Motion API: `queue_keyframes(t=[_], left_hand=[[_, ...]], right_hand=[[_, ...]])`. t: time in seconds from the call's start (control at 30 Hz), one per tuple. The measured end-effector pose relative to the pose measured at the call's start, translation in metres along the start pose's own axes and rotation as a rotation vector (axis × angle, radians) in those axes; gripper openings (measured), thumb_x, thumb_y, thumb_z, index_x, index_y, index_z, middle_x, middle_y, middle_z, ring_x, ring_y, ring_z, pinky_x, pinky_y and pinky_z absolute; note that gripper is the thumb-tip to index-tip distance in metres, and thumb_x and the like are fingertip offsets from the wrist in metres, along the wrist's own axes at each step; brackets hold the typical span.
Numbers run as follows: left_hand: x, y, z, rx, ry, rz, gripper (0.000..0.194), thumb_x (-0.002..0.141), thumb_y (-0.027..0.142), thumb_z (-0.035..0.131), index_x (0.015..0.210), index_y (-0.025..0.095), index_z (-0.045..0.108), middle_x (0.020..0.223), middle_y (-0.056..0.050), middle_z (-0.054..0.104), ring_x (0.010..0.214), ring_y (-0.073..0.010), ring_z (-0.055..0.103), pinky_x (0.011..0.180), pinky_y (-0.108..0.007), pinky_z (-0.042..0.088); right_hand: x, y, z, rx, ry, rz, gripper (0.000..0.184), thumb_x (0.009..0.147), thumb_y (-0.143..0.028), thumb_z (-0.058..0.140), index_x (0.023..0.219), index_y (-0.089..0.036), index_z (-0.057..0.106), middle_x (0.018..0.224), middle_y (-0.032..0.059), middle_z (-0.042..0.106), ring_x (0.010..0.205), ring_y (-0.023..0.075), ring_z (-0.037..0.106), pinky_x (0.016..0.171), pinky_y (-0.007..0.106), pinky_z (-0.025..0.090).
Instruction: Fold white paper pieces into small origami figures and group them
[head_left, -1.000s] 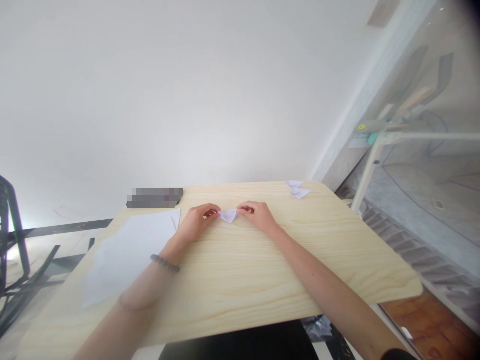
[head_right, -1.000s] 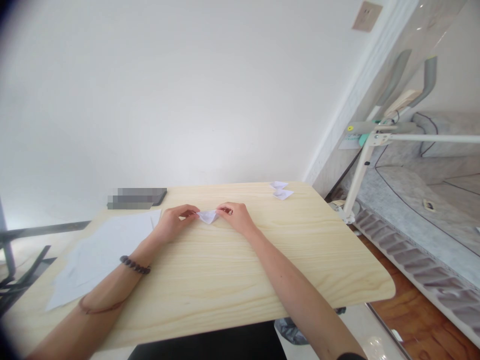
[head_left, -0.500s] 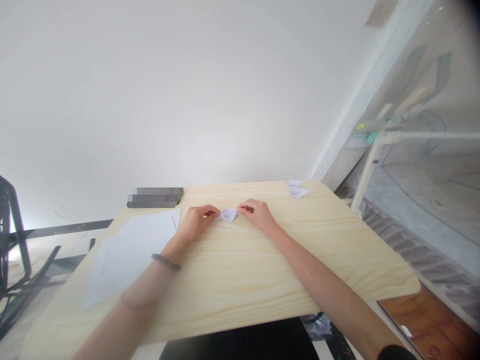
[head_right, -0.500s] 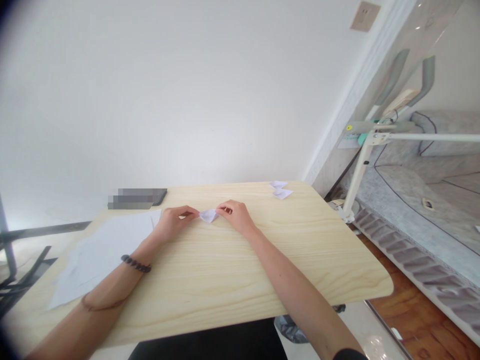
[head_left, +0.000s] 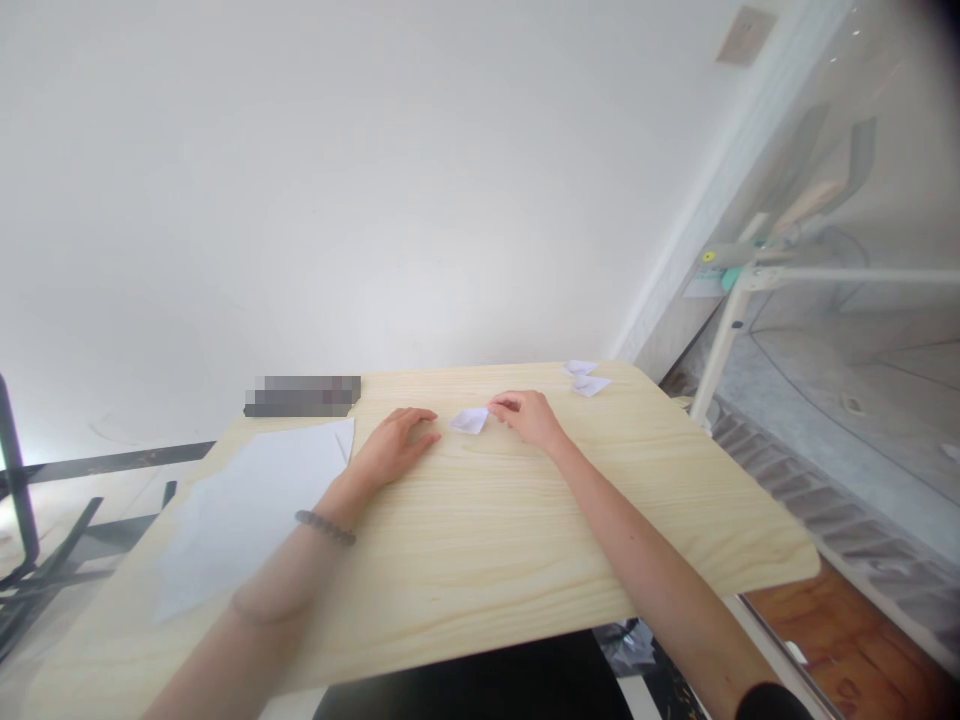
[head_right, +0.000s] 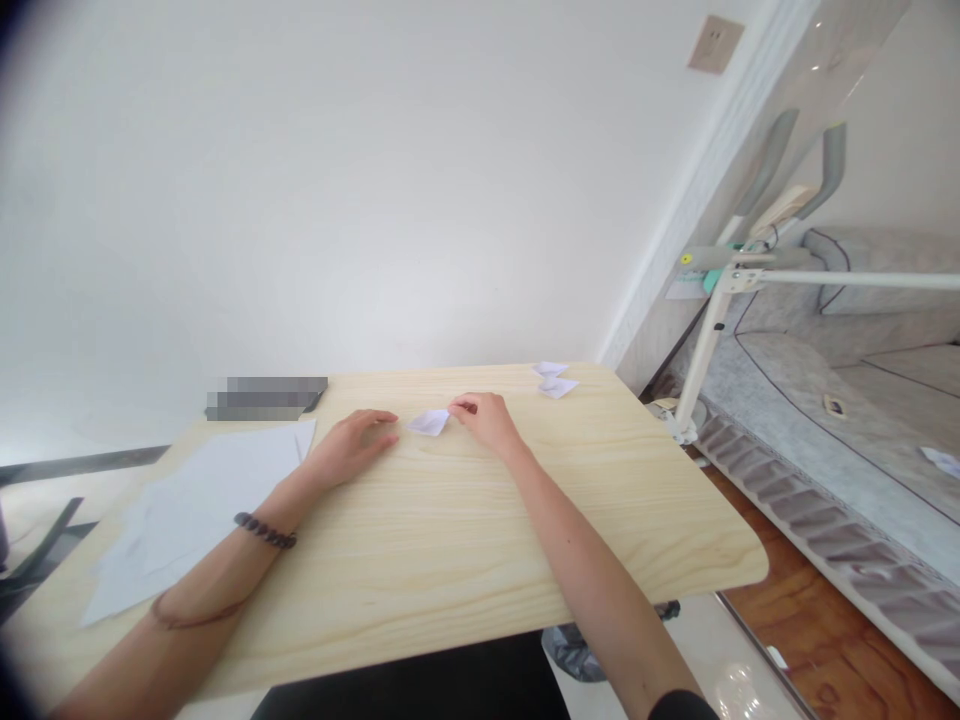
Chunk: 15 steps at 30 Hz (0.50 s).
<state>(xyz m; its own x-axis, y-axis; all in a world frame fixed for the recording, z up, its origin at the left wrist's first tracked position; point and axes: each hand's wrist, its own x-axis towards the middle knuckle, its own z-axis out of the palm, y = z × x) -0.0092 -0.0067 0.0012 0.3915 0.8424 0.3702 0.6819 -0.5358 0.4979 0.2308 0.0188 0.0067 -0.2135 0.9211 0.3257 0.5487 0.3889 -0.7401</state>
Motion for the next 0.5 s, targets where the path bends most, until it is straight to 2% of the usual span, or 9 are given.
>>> queue_keyframes(t=[0.13, 0.3, 0.4, 0.5], left_hand=[[-0.001, 0.004, 0.003, 0.065, -0.08, 0.129, 0.03, 0.08, 0.037, 0.044, 0.101, 0.02, 0.056, 0.109, -0.007, 0.056, 0.104, -0.0216, 0.047, 0.092, -0.037, 0.036], [0.001, 0.01, 0.008, 0.103, -0.104, 0.157, 0.03, 0.083, 0.037, 0.039, 0.102, 0.021, 0.056, 0.112, -0.007, 0.053, 0.107, -0.0206, 0.045, 0.094, -0.037, 0.034], [0.002, 0.013, 0.01, 0.114, -0.116, 0.159, 0.03, 0.083, 0.037, 0.038, 0.103, 0.021, 0.055, 0.113, -0.007, 0.052, 0.108, -0.0206, 0.044, 0.094, -0.037, 0.034], [0.002, 0.014, 0.01, 0.122, -0.126, 0.157, 0.031, 0.083, 0.037, 0.038, 0.104, 0.021, 0.055, 0.114, -0.007, 0.051, 0.108, -0.0207, 0.044, 0.095, -0.038, 0.033]], right_hand=[[0.003, 0.008, -0.044, -0.033, 0.02, 0.098, 0.024, 0.07, -0.034, 0.054, 0.075, -0.016, 0.067, 0.062, 0.0024, 0.063, 0.046, 0.0091, 0.051, 0.048, 0.022, 0.042], [-0.008, 0.029, -0.103, -0.143, 0.163, 0.237, 0.029, 0.068, -0.038, 0.055, 0.081, -0.015, 0.068, 0.06, 0.0017, 0.062, 0.042, 0.0073, 0.049, 0.045, 0.02, 0.041], [-0.021, 0.045, -0.127, -0.195, 0.216, 0.353, 0.03, 0.066, -0.038, 0.057, 0.082, -0.015, 0.068, 0.06, 0.002, 0.063, 0.041, 0.0064, 0.048, 0.044, 0.02, 0.042], [-0.033, 0.059, -0.142, -0.174, 0.233, 0.463, 0.03, 0.064, -0.035, 0.06, 0.083, -0.013, 0.068, 0.062, 0.0041, 0.063, 0.043, 0.0077, 0.051, 0.043, 0.02, 0.044]])
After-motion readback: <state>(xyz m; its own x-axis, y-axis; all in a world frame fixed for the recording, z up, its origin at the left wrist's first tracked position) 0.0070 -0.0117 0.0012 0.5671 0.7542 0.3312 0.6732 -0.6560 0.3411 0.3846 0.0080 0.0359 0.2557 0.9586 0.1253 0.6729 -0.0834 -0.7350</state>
